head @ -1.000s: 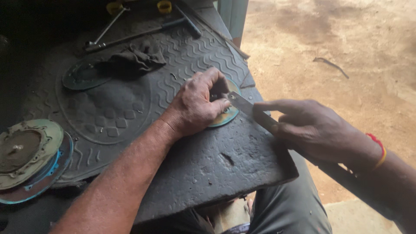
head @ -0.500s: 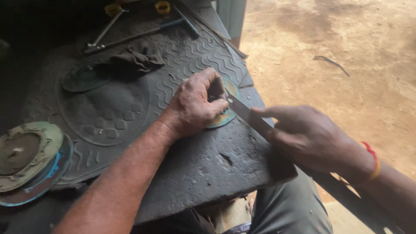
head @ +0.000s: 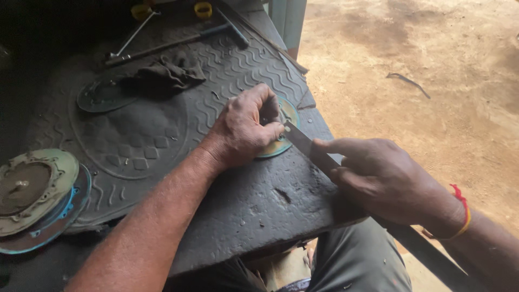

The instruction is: The person holds a circular metal part on a workbench and uses a metal file to smooth its edges. The person rotates the part and files different sections repeatedly.

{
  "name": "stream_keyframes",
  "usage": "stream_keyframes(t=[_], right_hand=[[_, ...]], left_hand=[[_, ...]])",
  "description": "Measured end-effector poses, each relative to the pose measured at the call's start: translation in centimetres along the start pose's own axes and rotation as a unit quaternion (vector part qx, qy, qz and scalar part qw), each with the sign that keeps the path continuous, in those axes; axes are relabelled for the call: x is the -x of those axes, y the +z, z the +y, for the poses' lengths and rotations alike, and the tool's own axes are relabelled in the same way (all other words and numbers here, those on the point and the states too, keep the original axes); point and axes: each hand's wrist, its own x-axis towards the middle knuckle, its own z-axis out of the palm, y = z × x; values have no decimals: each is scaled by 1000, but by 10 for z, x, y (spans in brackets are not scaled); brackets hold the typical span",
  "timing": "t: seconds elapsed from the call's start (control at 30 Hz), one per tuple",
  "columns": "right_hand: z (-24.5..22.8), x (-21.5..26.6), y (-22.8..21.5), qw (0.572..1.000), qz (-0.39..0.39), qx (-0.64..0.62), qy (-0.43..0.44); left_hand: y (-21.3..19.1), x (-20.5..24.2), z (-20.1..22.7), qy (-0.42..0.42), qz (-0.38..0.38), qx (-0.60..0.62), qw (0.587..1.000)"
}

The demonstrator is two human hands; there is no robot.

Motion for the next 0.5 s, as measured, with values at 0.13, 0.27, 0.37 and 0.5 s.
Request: stream_keyframes(t=[0.13,0.27,0.37,0.5], right_hand=[[6,8,1,999,32,-17,9],[4,5,0,998,-14,4,63],[5,6,1,994,65,-51,-75],[2,7,3,995,-16,-62,-78]], left_hand=[[6,2,-2,-16,-1,12,1000],[-1,1,1,-18,-8,22,1000],[2,0,2,-19,-13,29,999],[2,3,3,-34,-17,26,999]])
